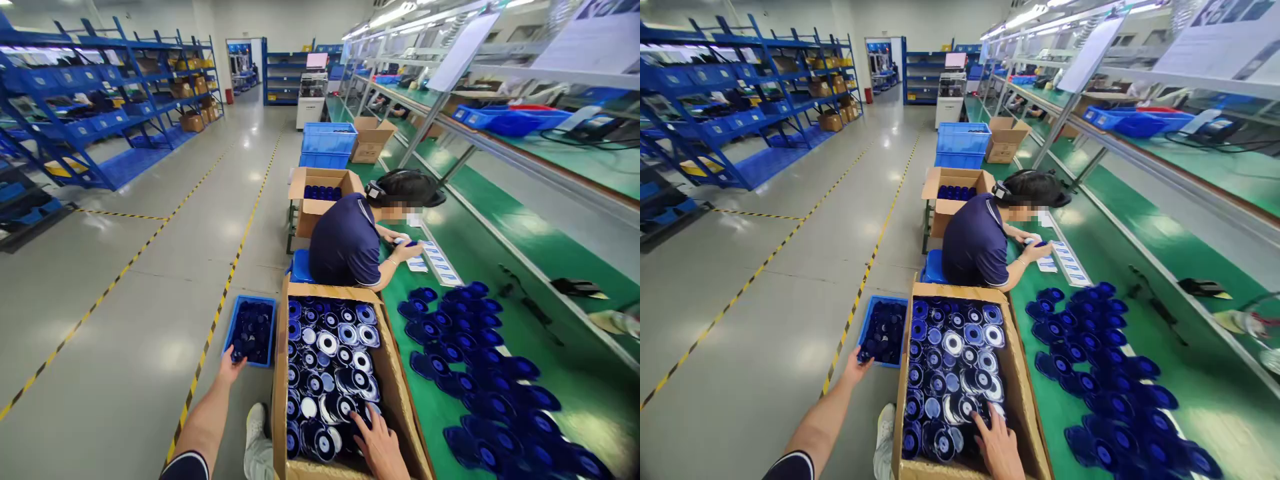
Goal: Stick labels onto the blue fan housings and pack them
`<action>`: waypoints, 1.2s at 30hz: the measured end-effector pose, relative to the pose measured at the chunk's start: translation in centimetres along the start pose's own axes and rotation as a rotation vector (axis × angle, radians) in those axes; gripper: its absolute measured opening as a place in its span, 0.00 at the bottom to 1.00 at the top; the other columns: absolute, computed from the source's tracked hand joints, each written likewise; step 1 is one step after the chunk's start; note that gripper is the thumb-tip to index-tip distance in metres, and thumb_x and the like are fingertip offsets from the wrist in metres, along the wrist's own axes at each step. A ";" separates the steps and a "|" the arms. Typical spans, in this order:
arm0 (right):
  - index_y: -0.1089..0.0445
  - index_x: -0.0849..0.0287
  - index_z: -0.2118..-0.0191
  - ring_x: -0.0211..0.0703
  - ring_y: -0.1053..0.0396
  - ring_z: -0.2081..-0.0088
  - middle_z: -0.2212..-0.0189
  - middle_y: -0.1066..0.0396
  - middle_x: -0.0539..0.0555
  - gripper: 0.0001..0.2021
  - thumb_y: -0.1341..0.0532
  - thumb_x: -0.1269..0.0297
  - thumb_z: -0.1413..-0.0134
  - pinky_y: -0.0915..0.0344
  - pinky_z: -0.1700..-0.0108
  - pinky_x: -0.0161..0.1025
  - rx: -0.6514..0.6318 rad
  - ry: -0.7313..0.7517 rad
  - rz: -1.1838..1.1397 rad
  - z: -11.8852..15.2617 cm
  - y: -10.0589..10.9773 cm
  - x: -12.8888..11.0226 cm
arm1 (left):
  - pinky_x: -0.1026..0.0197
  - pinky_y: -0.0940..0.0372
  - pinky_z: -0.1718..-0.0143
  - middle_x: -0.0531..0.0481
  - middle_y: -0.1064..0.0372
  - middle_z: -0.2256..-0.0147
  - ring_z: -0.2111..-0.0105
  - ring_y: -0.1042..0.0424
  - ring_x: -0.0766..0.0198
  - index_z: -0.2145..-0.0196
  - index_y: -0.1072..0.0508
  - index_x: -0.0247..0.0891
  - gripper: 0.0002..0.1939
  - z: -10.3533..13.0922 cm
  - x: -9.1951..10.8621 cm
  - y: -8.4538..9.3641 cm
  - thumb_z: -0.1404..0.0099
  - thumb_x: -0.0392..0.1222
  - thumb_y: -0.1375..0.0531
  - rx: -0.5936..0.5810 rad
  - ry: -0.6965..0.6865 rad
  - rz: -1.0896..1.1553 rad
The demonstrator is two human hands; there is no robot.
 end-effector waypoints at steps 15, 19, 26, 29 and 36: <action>0.29 0.45 0.41 0.66 0.40 0.30 0.22 0.54 0.58 0.17 0.41 0.65 0.32 0.25 0.47 0.56 -0.173 0.019 -0.141 -4.4 2.3 0.0 | 0.48 0.24 0.48 0.48 0.25 0.63 0.58 0.21 0.55 0.60 0.27 0.39 0.02 12.4 -4.0 5.3 0.28 0.37 0.40 0.162 -0.321 -0.378; 0.30 0.41 0.40 0.66 0.44 0.28 0.23 0.51 0.55 0.20 0.38 0.65 0.34 0.24 0.46 0.57 -0.173 0.039 -0.172 -5.4 2.1 0.2 | 0.49 0.30 0.39 0.46 0.24 0.58 0.50 0.23 0.48 0.60 0.24 0.43 0.04 20.4 -4.3 2.9 0.34 0.41 0.35 0.049 -0.615 -0.469; 0.31 0.38 0.38 0.68 0.38 0.33 0.25 0.47 0.57 0.28 0.37 0.72 0.40 0.25 0.46 0.57 -0.172 0.085 -0.233 -6.1 2.4 -0.3 | 0.45 0.40 0.30 0.39 0.27 0.46 0.39 0.31 0.41 0.52 0.20 0.44 0.17 26.1 -11.7 -13.5 0.41 0.37 0.30 -0.500 -0.764 -0.929; 0.31 0.40 0.37 0.67 0.41 0.30 0.26 0.47 0.58 0.29 0.39 0.76 0.40 0.31 0.39 0.58 -0.144 0.067 -0.254 -4.7 2.9 -0.5 | 0.34 0.58 0.25 0.32 0.40 0.34 0.27 0.51 0.35 0.50 0.23 0.38 0.22 23.6 -13.2 -17.2 0.42 0.28 0.34 -0.423 -0.750 -1.003; 0.27 0.42 0.41 0.61 0.38 0.31 0.27 0.43 0.54 0.23 0.41 0.72 0.37 0.29 0.41 0.52 -0.116 -0.029 -0.306 -3.0 3.4 -0.4 | 0.31 0.59 0.26 0.35 0.41 0.31 0.27 0.50 0.39 0.50 0.25 0.35 0.14 20.0 -13.8 -20.0 0.34 0.30 0.37 -0.435 -0.719 -1.245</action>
Point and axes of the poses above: each hand's wrist, its own z-axis away from the middle knuckle, its own y-axis out of the back of the hand, x = y × z, the point moved 8 cm from there along -z, towards the middle knuckle
